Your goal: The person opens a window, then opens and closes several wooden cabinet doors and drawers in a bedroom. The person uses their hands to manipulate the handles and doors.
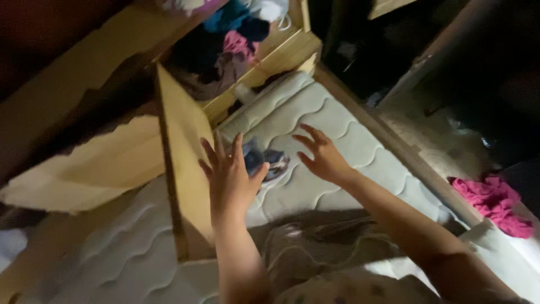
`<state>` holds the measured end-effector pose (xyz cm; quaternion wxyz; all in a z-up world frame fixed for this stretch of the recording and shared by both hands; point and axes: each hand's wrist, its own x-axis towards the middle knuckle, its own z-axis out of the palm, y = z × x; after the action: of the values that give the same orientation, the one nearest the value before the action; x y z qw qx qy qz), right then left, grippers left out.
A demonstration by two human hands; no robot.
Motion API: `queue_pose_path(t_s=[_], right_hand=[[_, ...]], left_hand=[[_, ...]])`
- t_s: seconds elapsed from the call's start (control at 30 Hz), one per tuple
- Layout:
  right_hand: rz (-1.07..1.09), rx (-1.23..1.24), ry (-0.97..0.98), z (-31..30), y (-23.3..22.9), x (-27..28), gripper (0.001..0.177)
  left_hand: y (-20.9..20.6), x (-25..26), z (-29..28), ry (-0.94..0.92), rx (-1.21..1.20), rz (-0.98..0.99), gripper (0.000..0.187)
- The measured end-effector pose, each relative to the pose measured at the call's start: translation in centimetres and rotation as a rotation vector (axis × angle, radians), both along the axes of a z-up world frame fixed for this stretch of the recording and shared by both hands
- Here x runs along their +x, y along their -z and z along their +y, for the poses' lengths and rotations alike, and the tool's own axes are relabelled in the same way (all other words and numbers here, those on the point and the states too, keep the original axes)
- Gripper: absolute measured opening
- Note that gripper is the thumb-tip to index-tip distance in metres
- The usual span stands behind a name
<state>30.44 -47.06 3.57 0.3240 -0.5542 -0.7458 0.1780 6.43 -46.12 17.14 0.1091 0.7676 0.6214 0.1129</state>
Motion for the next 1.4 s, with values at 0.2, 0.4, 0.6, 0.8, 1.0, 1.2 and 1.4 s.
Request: queue_pose_path(t_s=[0.2,0.4,0.6,0.8,1.0,1.2,1.4], right_hand=[[-0.152,-0.085,0.213,0.9,1.1,13.7,0.057],[-0.265,0.001,0.375,-1.2,2.2,26.4,0.062],[-0.325,-0.083,0.473,-5.0,3.2,37.4,0.062],[-0.339,-0.177,0.575,-8.9,4.3,44.4,0.065],[-0.314,-0.212,0.708,-11.8,3.8,47.2,0.066],[-0.252,-0.222,0.836,-12.0,2.5,48.4,0.066],[-0.188,-0.212,0.999,-7.4,2.3,48.9,0.07]], left_hand=[[0.0,8.2,4.2,0.093,-0.004,0.026,0.095],[0.9,18.3,5.8,0.227,-0.066,0.045,0.096],[2.9,27.6,6.5,0.311,-0.123,0.055,0.098],[5.0,34.1,7.0,0.352,-0.13,0.024,0.1],[4.9,37.9,9.3,0.452,-0.085,0.017,0.1],[2.4,43.6,14.7,0.623,0.284,-0.079,0.095],[-3.9,43.3,24.9,0.253,1.094,-0.543,0.109]])
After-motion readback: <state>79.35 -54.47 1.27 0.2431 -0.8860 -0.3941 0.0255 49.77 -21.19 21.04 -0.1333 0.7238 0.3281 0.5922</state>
